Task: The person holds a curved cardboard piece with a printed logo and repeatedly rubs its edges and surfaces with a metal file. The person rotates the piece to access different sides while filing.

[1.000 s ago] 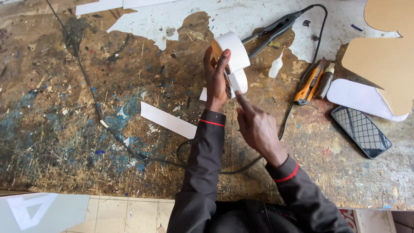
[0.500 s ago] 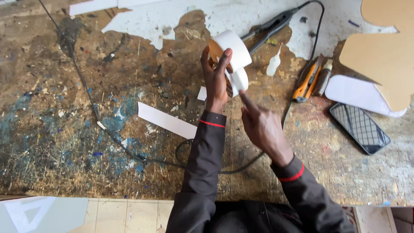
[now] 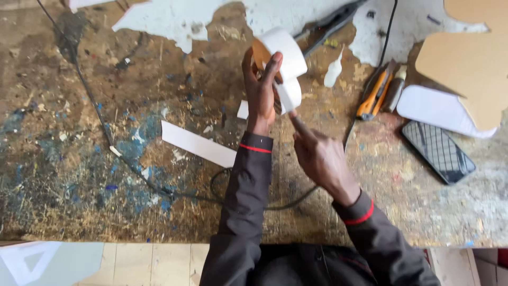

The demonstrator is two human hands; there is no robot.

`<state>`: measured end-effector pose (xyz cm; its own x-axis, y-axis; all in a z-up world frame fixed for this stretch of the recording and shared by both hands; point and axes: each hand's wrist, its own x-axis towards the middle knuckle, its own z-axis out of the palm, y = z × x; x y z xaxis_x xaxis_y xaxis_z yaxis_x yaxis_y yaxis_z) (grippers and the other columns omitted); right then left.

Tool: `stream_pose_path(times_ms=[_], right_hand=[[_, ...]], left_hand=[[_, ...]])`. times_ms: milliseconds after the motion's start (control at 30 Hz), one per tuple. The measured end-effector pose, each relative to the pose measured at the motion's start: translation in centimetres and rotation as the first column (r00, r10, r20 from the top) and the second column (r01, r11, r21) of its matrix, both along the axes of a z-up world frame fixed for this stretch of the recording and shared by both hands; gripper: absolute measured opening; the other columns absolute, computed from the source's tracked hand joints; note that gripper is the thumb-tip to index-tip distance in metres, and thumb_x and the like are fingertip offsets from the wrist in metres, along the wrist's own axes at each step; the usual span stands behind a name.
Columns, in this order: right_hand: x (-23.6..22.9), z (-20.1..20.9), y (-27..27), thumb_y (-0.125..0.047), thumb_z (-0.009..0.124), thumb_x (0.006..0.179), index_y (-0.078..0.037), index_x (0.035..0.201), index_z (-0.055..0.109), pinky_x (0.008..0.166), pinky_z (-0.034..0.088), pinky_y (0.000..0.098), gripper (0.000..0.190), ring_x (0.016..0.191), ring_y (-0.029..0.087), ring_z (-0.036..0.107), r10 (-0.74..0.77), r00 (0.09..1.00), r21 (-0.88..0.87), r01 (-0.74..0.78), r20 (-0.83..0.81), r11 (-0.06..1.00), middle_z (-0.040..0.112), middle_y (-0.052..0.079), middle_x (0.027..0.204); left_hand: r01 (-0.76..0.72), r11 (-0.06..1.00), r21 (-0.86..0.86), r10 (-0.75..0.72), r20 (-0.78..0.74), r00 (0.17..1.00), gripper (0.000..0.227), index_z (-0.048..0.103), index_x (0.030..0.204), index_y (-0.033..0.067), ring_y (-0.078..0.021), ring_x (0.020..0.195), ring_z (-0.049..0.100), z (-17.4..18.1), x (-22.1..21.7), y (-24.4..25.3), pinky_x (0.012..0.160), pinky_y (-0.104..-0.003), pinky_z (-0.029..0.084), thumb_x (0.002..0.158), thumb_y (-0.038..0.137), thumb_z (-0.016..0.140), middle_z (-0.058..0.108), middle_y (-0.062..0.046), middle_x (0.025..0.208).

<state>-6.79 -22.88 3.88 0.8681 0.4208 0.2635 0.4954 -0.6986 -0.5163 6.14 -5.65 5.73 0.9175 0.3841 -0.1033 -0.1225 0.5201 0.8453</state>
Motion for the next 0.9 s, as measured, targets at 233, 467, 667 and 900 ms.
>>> stream_pose_path(times_ms=[233,467,667,900], right_hand=[[1.7,0.0,-0.5,-0.017,0.057,0.12,-0.014,0.179,0.045,0.045,0.035,0.044,0.06,0.049,0.021,0.045,-0.052,0.996,-0.041,0.055,0.066,0.998,0.056,0.009,0.07],[0.8,-1.0,-0.3,-0.015,0.064,0.116,-0.024,0.179,0.044,0.05,0.038,0.0503,0.066,0.056,0.032,0.055,-0.094,0.993,-0.047,0.098,0.077,0.994,0.064,0.013,0.077],[-0.1,-0.3,-0.8,-0.018,0.063,0.113,-0.018,0.174,0.057,0.053,0.038,0.0556,0.062,0.058,0.04,0.059,-0.117,0.993,-0.038,0.118,0.023,0.992,0.063,0.019,0.074],[2.2,0.0,-1.1,-0.024,0.062,0.115,-0.024,0.177,0.051,0.051,0.04,0.0593,0.063,0.058,0.048,0.061,-0.167,0.981,-0.088,0.176,0.101,0.981,0.065,0.022,0.077]], left_hand=[[0.018,0.999,-0.031,-0.016,0.058,0.998,0.112,0.039,0.174,0.0092,-0.0295,0.135,0.067,0.0,0.7,-0.5,0.105,-0.044,0.061,0.079,0.034,0.092,0.064,-0.013,0.152],[0.005,1.0,-0.003,-0.005,-0.017,1.0,0.118,0.035,0.174,0.0111,-0.0323,0.136,0.066,0.7,-0.8,-0.9,0.105,-0.044,0.061,0.075,0.043,0.09,0.059,-0.015,0.151],[0.0,1.0,0.029,0.001,-0.039,0.999,0.113,0.038,0.171,0.013,-0.0312,0.134,0.068,-0.2,-2.2,-1.4,0.103,-0.043,0.061,0.075,0.042,0.091,0.059,-0.014,0.154],[-0.013,0.987,0.161,0.025,-0.072,0.997,0.116,0.039,0.17,0.0139,-0.0302,0.135,0.069,3.0,-1.3,-2.2,0.106,-0.041,0.061,0.072,0.051,0.089,0.06,-0.013,0.154]])
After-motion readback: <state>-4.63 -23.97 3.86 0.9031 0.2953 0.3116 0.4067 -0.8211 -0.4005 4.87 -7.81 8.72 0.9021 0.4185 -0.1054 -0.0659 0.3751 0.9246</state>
